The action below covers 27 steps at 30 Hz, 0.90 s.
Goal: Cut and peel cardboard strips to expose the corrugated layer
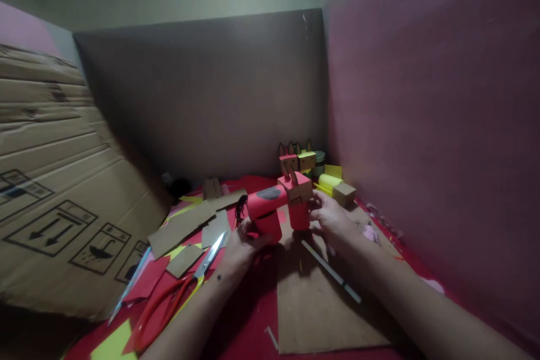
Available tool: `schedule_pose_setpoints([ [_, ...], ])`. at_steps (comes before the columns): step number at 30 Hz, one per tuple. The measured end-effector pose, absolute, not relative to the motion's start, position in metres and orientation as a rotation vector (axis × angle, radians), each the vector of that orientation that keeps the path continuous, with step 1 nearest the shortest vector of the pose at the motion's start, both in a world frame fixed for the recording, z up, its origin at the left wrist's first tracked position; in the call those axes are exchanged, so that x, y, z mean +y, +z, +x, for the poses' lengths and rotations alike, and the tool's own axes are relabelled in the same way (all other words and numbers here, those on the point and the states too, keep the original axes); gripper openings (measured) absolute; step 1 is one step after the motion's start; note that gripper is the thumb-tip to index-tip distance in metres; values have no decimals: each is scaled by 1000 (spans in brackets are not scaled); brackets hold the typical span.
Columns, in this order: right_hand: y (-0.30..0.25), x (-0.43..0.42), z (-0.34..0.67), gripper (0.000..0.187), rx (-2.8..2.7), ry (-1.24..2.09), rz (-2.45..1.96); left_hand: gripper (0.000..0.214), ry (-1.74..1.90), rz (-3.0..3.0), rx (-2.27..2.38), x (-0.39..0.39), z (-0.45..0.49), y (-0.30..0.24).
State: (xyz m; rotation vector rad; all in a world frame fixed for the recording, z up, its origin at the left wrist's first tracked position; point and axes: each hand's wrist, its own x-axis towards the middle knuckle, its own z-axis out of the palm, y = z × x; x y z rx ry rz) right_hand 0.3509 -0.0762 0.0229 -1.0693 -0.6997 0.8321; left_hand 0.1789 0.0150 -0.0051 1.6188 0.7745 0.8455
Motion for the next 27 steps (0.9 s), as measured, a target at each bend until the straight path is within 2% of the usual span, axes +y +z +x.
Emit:
schedule_pose_setpoints([
  [4, 25, -79, 344, 47, -781, 860, -1043, 44, 841, 1552, 680, 24, 171, 1],
  [13, 22, -87, 323, 24, -1145, 886, -1134, 44, 861, 1568, 695, 22, 166, 9],
  [20, 17, -94, 309, 23, -1268, 964, -1188, 45, 867, 1579, 537, 24, 167, 5],
  [27, 15, -98, 300, 20, -1356, 889, -1222, 44, 921, 1685, 640, 21, 167, 8],
])
